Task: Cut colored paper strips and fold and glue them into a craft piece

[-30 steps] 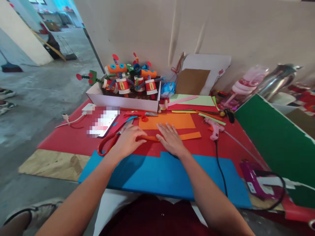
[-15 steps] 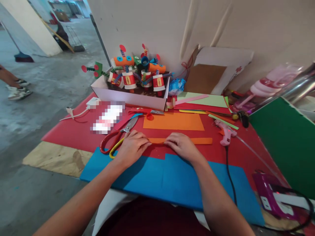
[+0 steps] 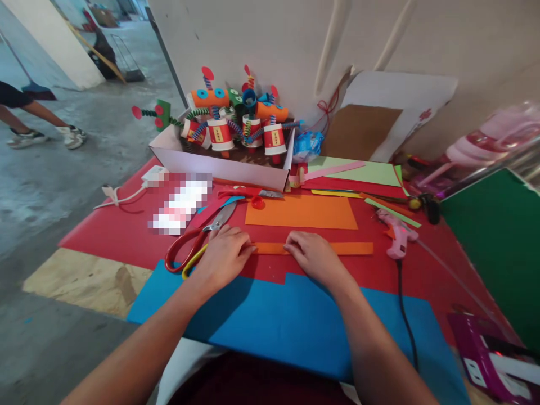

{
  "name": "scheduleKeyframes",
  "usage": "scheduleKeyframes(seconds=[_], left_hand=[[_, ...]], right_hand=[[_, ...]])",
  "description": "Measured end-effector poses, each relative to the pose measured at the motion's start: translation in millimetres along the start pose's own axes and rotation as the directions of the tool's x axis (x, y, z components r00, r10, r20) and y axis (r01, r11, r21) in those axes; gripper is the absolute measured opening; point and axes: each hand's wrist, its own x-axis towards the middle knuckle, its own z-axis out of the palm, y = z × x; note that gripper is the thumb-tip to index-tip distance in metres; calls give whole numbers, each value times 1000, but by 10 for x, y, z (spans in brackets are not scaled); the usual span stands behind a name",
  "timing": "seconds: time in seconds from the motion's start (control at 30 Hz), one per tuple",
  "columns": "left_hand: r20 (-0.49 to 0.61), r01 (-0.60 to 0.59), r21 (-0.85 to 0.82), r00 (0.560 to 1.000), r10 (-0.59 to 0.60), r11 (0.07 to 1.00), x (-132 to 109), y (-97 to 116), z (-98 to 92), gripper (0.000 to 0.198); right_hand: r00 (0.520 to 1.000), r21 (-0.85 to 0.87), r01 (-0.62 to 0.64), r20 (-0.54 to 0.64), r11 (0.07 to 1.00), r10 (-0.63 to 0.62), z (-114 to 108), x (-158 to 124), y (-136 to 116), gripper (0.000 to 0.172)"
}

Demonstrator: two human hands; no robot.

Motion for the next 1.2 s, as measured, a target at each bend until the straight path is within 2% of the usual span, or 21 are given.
scheduleKeyframes(seconds=[0.2,0.6,0.9,1.2], left_hand=[[57,-11,97,998,6,995,34,-5,-43,30],[159,-27,166,987,0,986,84,82,-108,22],[199,-45,200,980,4,979,116,108,-113,27],[187,-51,230,982,7,972,121,102,-85,27]], right_hand=[[997,-9,-76,8,997,76,-7,10,-21,13],[997,-48,-76,28,996,78,-14,35,-33,15],[994,-114,-100,26,988,103,-41,31,-81,16],[991,-116,-124,30,985,128,-29,48,-81,14]])
